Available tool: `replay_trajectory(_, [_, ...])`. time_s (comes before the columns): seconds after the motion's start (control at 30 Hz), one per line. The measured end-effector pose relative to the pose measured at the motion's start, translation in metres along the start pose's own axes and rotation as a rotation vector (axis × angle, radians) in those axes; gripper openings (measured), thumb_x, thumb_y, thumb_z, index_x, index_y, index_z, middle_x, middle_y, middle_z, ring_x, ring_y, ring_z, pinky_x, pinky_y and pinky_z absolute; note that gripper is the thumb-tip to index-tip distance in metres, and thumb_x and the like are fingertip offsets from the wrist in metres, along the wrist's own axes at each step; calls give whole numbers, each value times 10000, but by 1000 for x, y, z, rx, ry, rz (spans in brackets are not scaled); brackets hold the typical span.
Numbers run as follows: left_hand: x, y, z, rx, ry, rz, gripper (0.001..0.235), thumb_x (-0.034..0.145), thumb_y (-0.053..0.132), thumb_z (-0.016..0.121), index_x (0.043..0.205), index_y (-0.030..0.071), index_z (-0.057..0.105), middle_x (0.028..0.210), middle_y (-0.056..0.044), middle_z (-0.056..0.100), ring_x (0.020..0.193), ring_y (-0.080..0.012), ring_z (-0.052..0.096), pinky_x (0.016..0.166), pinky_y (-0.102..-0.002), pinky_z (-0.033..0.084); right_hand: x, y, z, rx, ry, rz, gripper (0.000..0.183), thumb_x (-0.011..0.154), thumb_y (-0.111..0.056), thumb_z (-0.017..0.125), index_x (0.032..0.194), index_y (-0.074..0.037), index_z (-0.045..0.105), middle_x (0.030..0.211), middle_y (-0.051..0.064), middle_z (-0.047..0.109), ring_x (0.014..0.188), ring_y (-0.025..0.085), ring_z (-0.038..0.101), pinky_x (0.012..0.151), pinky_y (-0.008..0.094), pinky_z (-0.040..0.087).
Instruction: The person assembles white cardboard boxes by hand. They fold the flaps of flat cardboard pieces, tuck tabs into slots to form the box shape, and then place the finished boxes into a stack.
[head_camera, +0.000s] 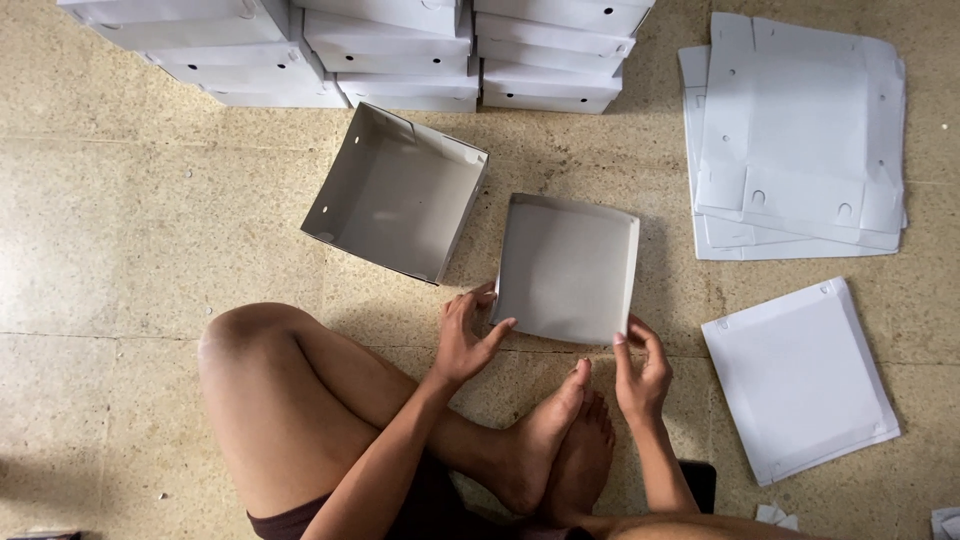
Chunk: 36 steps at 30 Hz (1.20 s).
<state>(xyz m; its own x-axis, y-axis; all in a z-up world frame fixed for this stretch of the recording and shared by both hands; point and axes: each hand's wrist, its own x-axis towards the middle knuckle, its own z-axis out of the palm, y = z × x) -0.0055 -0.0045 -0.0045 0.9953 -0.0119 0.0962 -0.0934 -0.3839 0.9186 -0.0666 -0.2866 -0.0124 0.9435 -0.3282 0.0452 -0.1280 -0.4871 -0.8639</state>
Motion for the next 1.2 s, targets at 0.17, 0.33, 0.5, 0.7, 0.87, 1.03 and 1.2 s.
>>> replay_trajectory(0.17, [-4, 41, -12, -615, -3, -439, 234, 995, 246, 642, 1080, 31, 678, 1044, -125, 724, 879, -206, 687, 784, -379, 566, 18, -13, -7, 507, -5, 230, 396, 1064, -138, 510, 1411, 51, 485, 1036, 211, 662, 790, 236, 683, 733, 286, 560])
replay_trajectory(0.33, [7, 59, -30, -1074, 39, -576, 595, 1007, 490, 482, 1414, 67, 385, 1241, -163, 496, 1075, -303, 588, 816, -451, 561, 21, -77, -47, 571, -42, 180, 376, 1022, -114, 557, 1380, -4, 595, 1064, 197, 677, 771, 184, 639, 695, 280, 574])
replay_trajectory(0.5, [17, 90, -60, -978, 0, -452, 689, 1018, 623, 175, 1595, 257, 265, 1522, -319, 378, 1302, -490, 493, 978, -644, 500, 15, -41, -69, 519, -304, 164, 370, 976, -174, 609, 1235, 78, 689, 925, 320, 724, 767, 338, 722, 704, 484, 626])
replay_trajectory(0.7, [7, 83, -88, -1233, 41, -738, 579, 1009, 589, 371, 1517, 329, 472, 1492, -144, 509, 1232, -304, 546, 977, -439, 528, 21, -144, -30, 787, -598, 287, 631, 1026, -461, 341, 1521, -70, 346, 1378, 293, 581, 1165, 400, 631, 946, 526, 518])
replay_trajectory(0.87, [-13, 99, -99, -1108, 51, -704, 536, 1014, 580, 379, 1450, 312, 539, 1182, -143, 555, 954, -244, 563, 725, -387, 583, 34, -152, 9, 536, -627, 385, 703, 1001, -624, 218, 1586, -243, 305, 1624, 68, 339, 1444, 247, 365, 1237, 446, 219])
replay_trajectory(1.03, [-26, 113, -105, -1122, 76, -630, 513, 1023, 565, 367, 1392, 267, 564, 865, -70, 485, 719, -178, 523, 506, -287, 556, 25, -230, 17, 623, -593, 450, 666, 996, -595, 282, 1584, -284, 313, 1607, 22, 379, 1405, 181, 409, 1252, 410, 219])
replay_trajectory(1.2, [-32, 116, -99, -1109, 139, -683, 467, 1023, 519, 423, 1329, 217, 607, 764, -26, 371, 603, -170, 465, 397, -251, 478, 34, -177, 24, 626, -536, 283, 551, 1058, -545, 274, 1434, -184, 450, 1281, 87, 611, 1182, 171, 525, 1115, 362, 388])
